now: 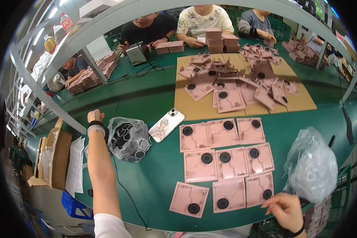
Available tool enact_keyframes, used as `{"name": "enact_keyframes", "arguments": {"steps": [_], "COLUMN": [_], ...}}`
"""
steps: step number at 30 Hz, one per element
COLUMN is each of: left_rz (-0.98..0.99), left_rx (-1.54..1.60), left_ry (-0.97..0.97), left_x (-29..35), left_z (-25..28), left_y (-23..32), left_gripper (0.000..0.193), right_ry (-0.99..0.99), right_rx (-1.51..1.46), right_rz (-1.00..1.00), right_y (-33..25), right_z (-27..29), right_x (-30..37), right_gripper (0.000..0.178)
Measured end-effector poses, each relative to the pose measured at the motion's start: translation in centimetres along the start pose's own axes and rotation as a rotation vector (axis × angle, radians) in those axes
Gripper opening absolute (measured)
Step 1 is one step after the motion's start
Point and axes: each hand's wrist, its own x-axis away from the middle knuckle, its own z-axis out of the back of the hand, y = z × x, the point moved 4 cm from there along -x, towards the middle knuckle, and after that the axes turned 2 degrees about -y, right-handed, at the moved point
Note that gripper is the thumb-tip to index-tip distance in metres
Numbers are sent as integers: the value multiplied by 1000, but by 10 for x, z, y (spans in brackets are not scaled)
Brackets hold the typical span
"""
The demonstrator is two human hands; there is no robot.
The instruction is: The person picks up speakers from a bag, peels off the adhesive backing, and presses them into the circular recesses of pink plastic panels. They repeat this process until all the panels on the table are filled.
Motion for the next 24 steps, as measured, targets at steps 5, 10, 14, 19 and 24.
{"name": "enact_keyframes", "arguments": {"steps": [5, 10, 14, 19, 24], "left_rz": [-22, -62, -58, -51, 0], "left_rx": [-113, -117, -143, -166, -210], "left_ry": [75, 30, -26, -50, 13], "left_x": [4, -8, -5, 2, -7], "left_z": [10, 10, 3, -1, 6], "left_y": [0, 3, 11, 19, 8], "left_gripper": [20, 20, 20, 19, 19], "right_ry": [-190, -211, -219, -244, -237], "right_rx": [-8, -97, -76, -106, -111], "right_rz": [-63, -38, -131, -189, -212], "right_y": [-4, -10, 0, 11, 18], "right_z": [-17, -16, -8, -7, -14], "right_x": [-7, -25, -34, -46, -48], "right_gripper": [10, 12, 11, 12, 12]}}
